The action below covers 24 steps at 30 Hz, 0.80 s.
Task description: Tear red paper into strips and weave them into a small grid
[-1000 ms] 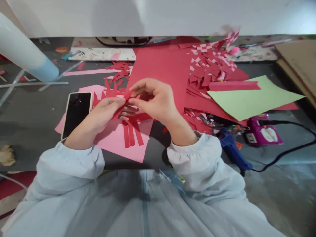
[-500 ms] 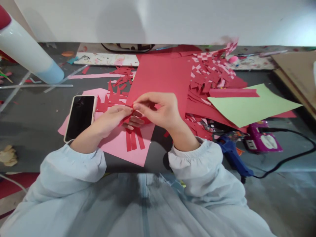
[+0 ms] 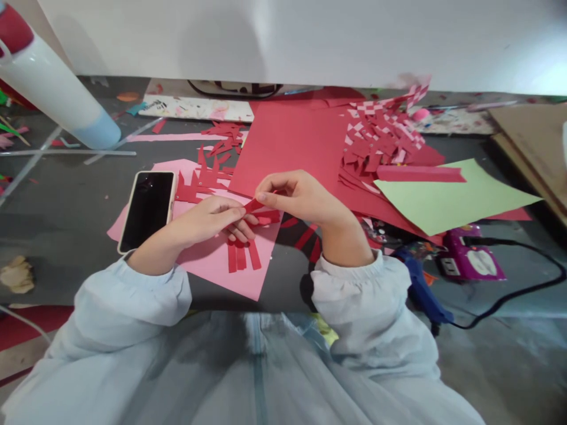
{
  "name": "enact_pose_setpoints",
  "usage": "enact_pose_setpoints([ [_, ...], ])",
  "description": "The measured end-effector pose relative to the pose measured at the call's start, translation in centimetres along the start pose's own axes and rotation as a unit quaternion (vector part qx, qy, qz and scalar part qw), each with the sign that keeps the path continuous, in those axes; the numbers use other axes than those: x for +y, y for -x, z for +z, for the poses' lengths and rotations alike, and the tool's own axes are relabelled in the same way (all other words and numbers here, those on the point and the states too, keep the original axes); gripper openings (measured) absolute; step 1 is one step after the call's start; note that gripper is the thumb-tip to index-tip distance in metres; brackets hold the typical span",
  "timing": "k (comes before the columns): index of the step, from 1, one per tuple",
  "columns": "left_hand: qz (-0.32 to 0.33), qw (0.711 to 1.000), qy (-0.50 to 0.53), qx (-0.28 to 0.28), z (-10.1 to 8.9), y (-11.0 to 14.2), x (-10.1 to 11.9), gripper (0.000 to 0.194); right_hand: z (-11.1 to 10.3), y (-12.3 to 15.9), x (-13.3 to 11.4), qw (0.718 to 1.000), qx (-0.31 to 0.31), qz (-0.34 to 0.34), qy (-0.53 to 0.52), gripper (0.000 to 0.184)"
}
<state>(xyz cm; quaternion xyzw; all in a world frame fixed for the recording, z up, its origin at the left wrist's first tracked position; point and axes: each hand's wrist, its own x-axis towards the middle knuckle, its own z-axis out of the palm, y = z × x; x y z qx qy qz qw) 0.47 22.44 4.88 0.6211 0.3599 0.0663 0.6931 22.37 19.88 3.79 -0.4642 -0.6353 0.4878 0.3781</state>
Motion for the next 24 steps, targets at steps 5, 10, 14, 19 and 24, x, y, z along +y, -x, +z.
enact_pose_setpoints([
  [5,0.016,0.999,-0.011,-0.027,-0.1,0.3,0.4,0.026,-0.2,0.3,-0.5,0.998,-0.023,0.035,-0.055,0.029],
  [10,0.017,1.000,-0.004,-0.021,0.1,0.4,0.4,0.022,-0.1,0.4,-0.6,0.996,0.032,0.061,-0.054,0.024],
  [14,0.040,0.997,0.060,0.040,0.2,0.1,-0.1,0.015,-0.3,0.3,-0.2,0.988,0.136,0.034,-0.060,0.022],
  [19,0.083,0.982,0.116,0.122,0.3,-0.4,-0.2,0.024,-0.4,0.0,0.3,0.978,0.193,-0.006,-0.076,0.018],
  [24,0.105,0.965,0.147,0.191,0.2,-0.4,0.0,0.028,-0.2,-0.1,0.3,0.975,0.207,-0.006,-0.075,0.019],
])
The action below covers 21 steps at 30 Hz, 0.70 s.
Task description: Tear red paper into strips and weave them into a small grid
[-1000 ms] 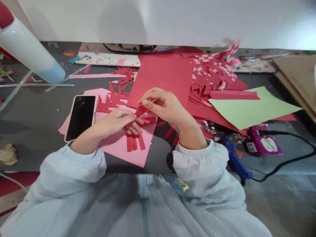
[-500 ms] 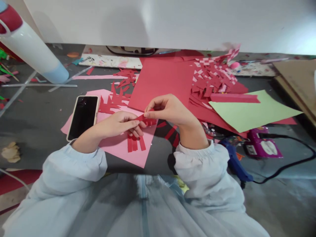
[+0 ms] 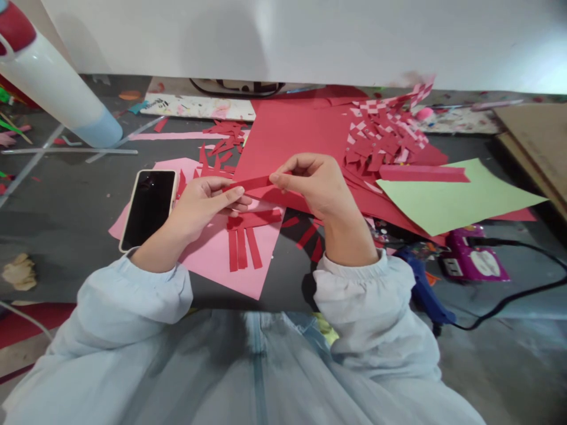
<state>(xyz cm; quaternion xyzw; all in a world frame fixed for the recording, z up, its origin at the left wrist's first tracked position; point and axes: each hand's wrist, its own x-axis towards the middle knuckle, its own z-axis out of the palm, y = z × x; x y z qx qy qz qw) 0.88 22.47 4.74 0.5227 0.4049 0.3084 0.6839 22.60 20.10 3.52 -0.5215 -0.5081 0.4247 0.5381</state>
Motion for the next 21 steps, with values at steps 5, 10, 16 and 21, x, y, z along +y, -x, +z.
enact_pose_setpoints([
  [5,0.001,0.999,-0.018,0.043,-0.37,-0.26,-0.22,0.028,-0.07,-0.10,0.25,1.000,0.010,-0.010,0.000,0.020],
  [10,0.020,0.998,-0.026,0.061,-0.28,-0.25,-0.07,0.023,-0.45,-0.01,0.24,1.000,-0.016,-0.014,-0.020,0.020],
  [16,0.022,0.998,-0.014,0.064,-0.26,-0.31,-0.13,0.019,-0.36,0.13,0.03,1.000,-0.007,-0.015,-0.007,0.017],
  [21,0.014,0.998,-0.015,0.058,-0.32,-0.46,-0.58,0.024,-0.12,0.10,0.03,1.000,-0.003,0.001,0.002,0.021],
])
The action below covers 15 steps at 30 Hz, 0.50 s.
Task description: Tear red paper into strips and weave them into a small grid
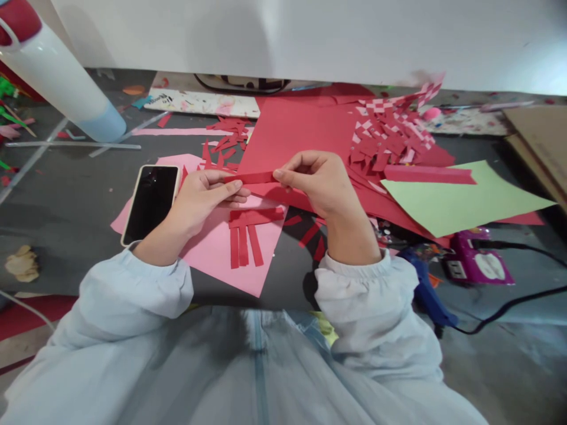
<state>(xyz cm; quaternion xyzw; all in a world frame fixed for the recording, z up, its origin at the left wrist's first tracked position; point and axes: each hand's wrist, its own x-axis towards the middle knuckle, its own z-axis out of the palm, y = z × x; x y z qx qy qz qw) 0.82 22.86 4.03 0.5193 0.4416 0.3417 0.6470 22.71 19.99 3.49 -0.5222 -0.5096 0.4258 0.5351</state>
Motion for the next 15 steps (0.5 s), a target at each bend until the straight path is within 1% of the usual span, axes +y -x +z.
enact_pose_setpoints([
  [7,0.009,1.000,0.011,-0.003,0.06,0.10,0.08,0.025,0.09,-0.05,0.32,1.000,0.006,-0.005,0.010,0.029],
  [15,0.015,0.999,0.026,-0.015,0.08,0.23,0.34,0.028,0.23,0.01,0.36,0.999,0.025,-0.020,0.015,0.028],
])
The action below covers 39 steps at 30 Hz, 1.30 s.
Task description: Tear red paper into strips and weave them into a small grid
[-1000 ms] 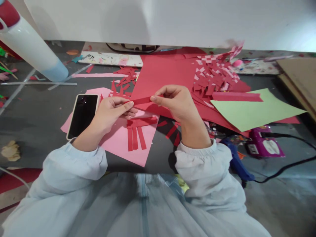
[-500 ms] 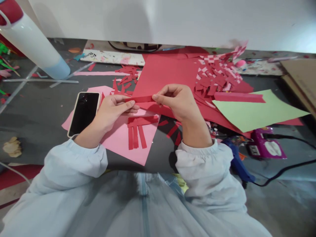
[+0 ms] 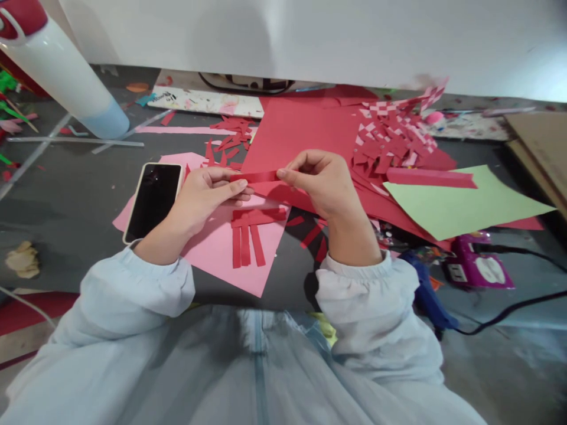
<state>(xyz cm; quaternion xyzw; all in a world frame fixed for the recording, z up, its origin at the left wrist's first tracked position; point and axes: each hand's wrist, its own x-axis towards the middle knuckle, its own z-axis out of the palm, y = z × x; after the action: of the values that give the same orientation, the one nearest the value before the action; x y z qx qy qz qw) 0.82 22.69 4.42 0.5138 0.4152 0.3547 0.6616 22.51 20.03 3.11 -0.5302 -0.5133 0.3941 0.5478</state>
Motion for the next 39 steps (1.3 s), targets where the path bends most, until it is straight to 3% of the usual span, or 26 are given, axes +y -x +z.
enact_pose_setpoints([
  [7,0.007,1.000,-0.018,-0.006,0.23,0.42,0.53,0.025,-0.01,-0.27,0.08,1.000,0.009,0.004,0.010,0.026],
  [19,-0.002,0.999,-0.024,0.042,0.19,0.16,0.24,0.019,0.03,-0.12,0.04,1.000,0.011,-0.004,0.008,0.028],
  [39,0.007,0.999,-0.038,0.038,0.06,0.06,0.25,0.017,0.12,-0.19,-0.08,1.000,0.008,0.000,0.005,0.028],
])
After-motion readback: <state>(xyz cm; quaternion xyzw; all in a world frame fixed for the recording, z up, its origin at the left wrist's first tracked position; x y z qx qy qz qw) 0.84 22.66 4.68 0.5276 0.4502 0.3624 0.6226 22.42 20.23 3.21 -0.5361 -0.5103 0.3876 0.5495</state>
